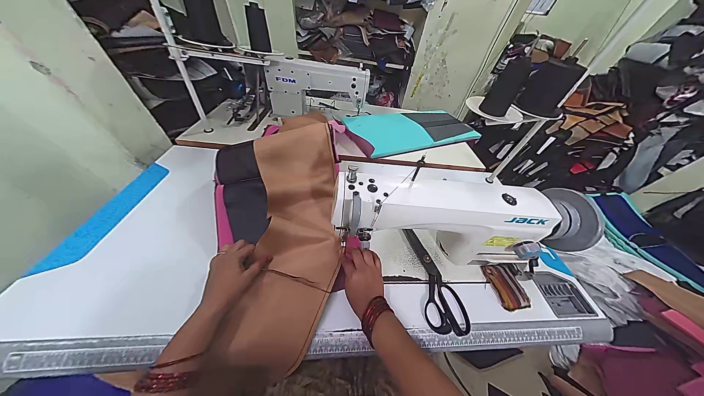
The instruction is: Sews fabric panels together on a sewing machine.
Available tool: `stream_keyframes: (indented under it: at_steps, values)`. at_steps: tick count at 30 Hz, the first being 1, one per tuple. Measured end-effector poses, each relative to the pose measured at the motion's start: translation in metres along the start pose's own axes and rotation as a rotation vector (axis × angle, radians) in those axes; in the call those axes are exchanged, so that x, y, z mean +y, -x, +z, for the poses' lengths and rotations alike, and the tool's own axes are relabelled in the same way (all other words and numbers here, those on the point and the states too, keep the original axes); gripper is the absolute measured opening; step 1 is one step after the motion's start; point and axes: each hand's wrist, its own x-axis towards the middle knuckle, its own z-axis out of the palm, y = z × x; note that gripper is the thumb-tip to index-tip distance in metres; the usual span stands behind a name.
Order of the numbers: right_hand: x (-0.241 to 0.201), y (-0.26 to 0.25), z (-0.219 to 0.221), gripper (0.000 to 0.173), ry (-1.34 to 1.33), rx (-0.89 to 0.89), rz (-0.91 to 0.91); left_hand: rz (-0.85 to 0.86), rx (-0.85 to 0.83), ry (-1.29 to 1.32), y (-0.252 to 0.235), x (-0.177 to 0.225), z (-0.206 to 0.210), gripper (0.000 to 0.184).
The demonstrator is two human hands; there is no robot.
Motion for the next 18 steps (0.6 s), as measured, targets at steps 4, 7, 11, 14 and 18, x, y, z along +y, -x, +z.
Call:
stream_keyframes:
  at_steps: [4, 7, 11, 14, 18]
  values:
    - [0.0, -0.003, 0.003, 0.028, 0.028, 0.011, 0.041, -0.055, 0.047, -0.021, 0.008, 0.013, 0.004, 0.044]
    - [0.002, -0.005, 0.005, 0.032, 0.009, -0.028, 0.093, -0.114, 0.073, -0.026, 0.014, 0.023, 0.007, 0.038]
    - [0.003, -0.007, 0.003, 0.035, -0.006, -0.109, 0.136, -0.067, 0.063, -0.002, 0.026, 0.023, 0.001, 0.053]
    - [0.004, -0.003, -0.001, 0.034, -0.032, -0.1, 0.105, -0.044, -0.034, -0.08, 0.034, 0.027, -0.014, 0.049]
    - [0.003, 0.005, 0.004, 0.03, -0.024, 0.045, -0.075, 0.136, 0.184, -0.168, 0.012, 0.039, -0.027, 0.017]
